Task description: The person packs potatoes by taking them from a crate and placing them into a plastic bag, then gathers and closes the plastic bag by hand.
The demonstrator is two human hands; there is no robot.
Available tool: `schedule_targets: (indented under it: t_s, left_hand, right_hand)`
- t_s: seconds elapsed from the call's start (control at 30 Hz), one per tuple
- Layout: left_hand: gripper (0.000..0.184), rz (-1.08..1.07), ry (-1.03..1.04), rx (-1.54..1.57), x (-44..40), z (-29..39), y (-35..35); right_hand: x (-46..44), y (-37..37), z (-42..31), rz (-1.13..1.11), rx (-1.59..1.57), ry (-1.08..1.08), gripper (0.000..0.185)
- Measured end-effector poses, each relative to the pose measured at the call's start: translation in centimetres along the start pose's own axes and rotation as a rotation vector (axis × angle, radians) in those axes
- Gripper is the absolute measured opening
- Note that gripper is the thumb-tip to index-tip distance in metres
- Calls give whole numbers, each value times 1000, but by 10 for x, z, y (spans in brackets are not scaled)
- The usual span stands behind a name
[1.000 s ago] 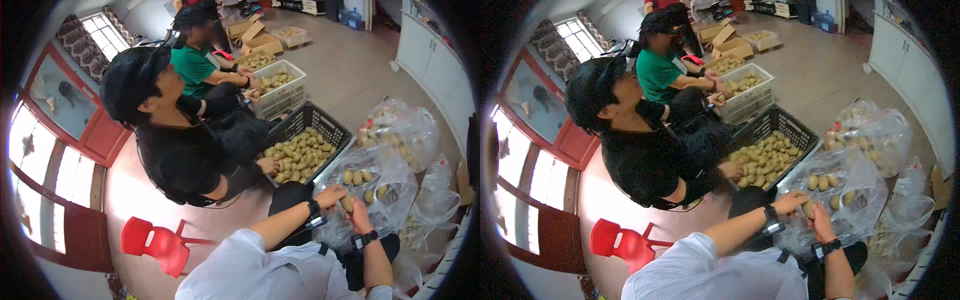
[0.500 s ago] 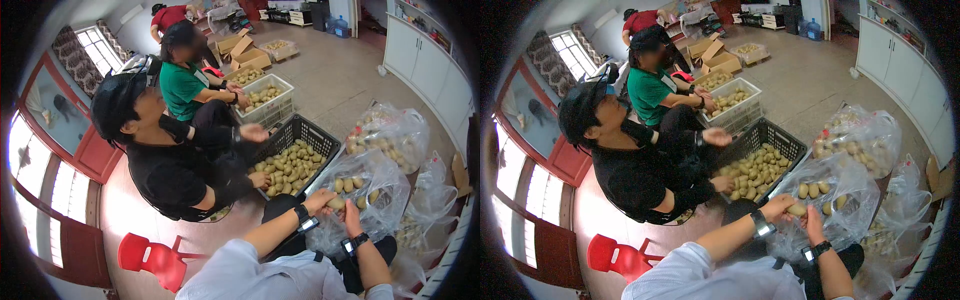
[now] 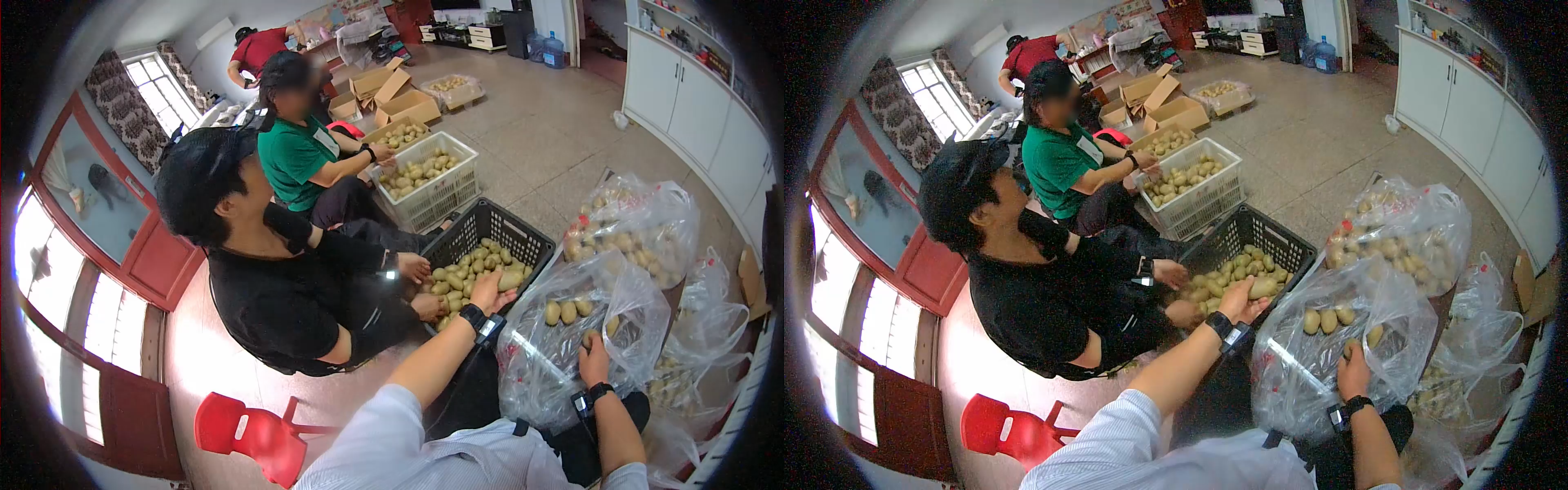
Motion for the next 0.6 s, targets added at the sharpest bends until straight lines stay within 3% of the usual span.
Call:
schedule_targets:
  t_s: [0.07, 0.3, 0.47, 0.57, 0.6]
  left_hand:
    - [32, 26, 7, -9, -10, 4, -9]
    - [35, 119, 29, -61, -25, 8, -24]
    - [32, 124, 26, -77, -35, 2, -35]
    - [31, 152, -17, -91, -44, 0, -45]
    - [31, 144, -11, -99, -46, 0, -48]
  right_hand:
    - [-2, 3, 9, 6, 107, -24, 50]
    - [-3, -2, 5, -69, 190, 69, 53]
    - [-11, 7, 27, 71, 388, -255, 51]
    - [-18, 12, 37, 64, 285, -203, 49]
    - [-17, 11, 37, 99, 337, -274, 48]
Point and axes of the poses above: each hand's wrist, its own x-axis away from the middle knuckle, its own y-axis out of the palm, z = x × y, the point moved 2 cm from there along -x, towards the middle knuckle, and after that the axes turned 2 degrees about -x, right-handed, at the moved point
